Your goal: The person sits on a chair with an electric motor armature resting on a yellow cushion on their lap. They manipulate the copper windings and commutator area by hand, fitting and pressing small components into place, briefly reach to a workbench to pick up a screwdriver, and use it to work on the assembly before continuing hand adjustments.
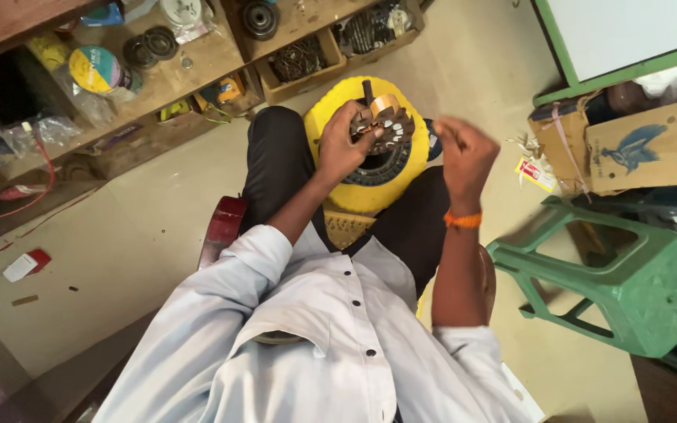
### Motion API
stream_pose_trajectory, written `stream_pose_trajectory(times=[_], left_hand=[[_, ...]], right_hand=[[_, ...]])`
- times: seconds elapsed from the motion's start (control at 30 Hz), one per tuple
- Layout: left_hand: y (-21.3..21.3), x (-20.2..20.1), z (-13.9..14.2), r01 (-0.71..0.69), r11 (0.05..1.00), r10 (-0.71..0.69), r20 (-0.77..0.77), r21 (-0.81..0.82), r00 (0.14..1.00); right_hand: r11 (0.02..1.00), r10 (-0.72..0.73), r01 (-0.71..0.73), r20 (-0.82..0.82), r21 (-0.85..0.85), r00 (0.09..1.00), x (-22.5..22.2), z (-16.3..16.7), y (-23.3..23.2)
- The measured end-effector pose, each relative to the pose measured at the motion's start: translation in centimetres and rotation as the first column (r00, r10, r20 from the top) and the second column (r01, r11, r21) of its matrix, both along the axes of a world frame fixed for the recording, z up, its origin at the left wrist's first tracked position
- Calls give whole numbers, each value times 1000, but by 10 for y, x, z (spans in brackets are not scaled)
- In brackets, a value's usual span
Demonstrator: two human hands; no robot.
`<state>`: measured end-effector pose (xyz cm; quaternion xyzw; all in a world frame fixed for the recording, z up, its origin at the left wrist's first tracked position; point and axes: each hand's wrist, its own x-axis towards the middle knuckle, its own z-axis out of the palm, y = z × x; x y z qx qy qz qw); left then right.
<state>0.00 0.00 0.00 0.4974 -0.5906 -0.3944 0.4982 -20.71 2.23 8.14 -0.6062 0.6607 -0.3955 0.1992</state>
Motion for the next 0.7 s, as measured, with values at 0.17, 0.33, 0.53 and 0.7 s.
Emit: stream_pose_trajectory(times=[0.17,0.33,0.53,0.7], left_hand=[[-11,-22,11,-15,999,15,1,30,1000],[-9,-39,19,6,997,-4,-19,81,1000],[-19,-42,17,207,968,-137,-396,141,908],[-38,-28,5,472,847,12,-897,244,443]], right_hand=[[944,305,-307,-38,-124,952,0,36,-66],[921,382,-388,-105,-41,918,4,35,-98],[736,677,-661,-179,148,714,7,11,-143],[678,733,-702,-274,218,623,18,31,-158]])
